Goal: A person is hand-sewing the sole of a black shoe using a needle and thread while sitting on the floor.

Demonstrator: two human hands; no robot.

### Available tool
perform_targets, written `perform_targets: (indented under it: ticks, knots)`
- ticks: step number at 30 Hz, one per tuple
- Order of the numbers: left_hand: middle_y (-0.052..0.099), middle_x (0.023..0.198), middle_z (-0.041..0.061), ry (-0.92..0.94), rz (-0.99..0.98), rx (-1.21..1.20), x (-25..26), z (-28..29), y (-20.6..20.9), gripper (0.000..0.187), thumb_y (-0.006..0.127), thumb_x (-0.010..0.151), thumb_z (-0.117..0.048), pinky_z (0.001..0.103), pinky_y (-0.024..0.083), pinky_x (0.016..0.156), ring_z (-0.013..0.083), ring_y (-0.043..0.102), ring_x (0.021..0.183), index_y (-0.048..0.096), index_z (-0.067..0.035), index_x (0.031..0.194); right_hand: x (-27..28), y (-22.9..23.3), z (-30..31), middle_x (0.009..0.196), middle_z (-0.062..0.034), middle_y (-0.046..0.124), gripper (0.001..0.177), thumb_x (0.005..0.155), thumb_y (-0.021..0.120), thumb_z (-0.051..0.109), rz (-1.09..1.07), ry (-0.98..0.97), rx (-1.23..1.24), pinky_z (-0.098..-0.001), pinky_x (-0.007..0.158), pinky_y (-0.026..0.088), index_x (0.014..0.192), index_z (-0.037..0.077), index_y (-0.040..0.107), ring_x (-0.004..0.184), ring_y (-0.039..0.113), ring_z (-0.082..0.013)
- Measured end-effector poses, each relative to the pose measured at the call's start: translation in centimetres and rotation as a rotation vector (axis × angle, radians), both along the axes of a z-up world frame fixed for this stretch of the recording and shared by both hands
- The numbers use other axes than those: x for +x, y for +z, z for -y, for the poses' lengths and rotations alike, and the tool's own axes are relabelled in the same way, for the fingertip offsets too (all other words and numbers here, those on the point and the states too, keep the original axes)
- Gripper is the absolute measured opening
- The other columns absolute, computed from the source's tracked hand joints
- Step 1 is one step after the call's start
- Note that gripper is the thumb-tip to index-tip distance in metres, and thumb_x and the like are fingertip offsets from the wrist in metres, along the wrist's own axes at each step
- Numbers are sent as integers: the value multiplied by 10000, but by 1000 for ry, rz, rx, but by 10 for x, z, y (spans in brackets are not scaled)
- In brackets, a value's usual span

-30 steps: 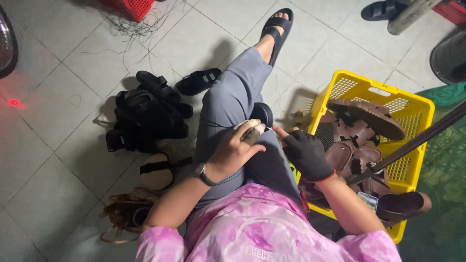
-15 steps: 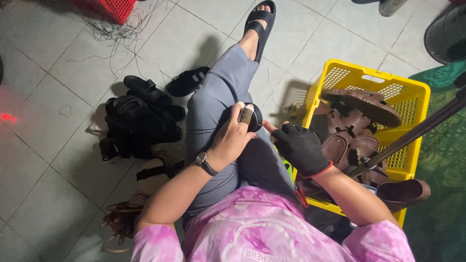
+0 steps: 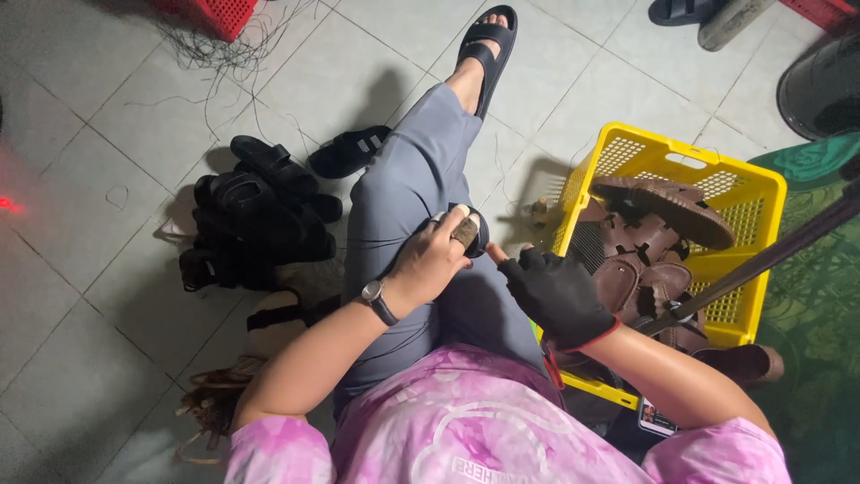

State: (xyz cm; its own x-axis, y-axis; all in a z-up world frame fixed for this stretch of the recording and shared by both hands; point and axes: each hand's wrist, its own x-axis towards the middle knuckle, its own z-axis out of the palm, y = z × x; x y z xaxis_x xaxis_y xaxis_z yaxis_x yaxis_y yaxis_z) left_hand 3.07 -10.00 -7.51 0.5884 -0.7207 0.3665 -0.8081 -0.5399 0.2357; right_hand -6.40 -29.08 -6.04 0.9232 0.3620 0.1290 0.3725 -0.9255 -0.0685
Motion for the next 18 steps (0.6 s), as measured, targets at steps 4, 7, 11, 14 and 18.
perform_targets:
  ticks: [4, 7, 11, 14, 18]
  knots:
    - [539, 1193, 142, 5, 28, -14, 0, 0, -8, 290, 841, 627, -234, 379, 599, 604, 344, 660, 738, 713, 8, 724, 0, 2, -4, 750, -88, 561, 277, 797, 620, 282, 33, -22, -77, -416, 394, 498, 1043, 156, 614, 548, 639, -299]
    - [537, 1188, 140, 20, 67, -38, 2, 3, -14, 285, 851, 608, -226, 366, 601, 580, 336, 658, 751, 714, 1, 711, 6, 2, -3, 750, -99, 556, 288, 779, 650, 272, 50, -12, -106, -412, 399, 500, 1030, 147, 587, 571, 647, -308]
    - [514, 1182, 133, 18, 12, -63, 12, 3, -41, 387, 809, 654, -310, 371, 605, 650, 336, 646, 793, 708, 21, 826, 14, -12, 2, 730, -115, 539, 601, 820, 532, 207, 46, 89, -8, -431, 451, 532, 1409, 150, 430, 592, 653, -316]
    - [528, 1167, 124, -3, 30, -72, 16, 2, -43, 354, 797, 674, -303, 356, 597, 662, 320, 642, 792, 705, 25, 773, 18, -31, 2, 717, -100, 522, 609, 820, 518, 208, 113, 109, 10, -410, 459, 532, 1421, 168, 434, 574, 642, -296]
    - [541, 1132, 116, -9, 44, -64, 21, 3, -62, 399, 813, 637, -295, 356, 600, 691, 316, 638, 786, 710, 30, 843, 27, -61, -3, 716, -73, 507, 549, 813, 519, 231, 254, 87, 17, -375, 428, 498, 1355, 146, 516, 540, 616, -266]
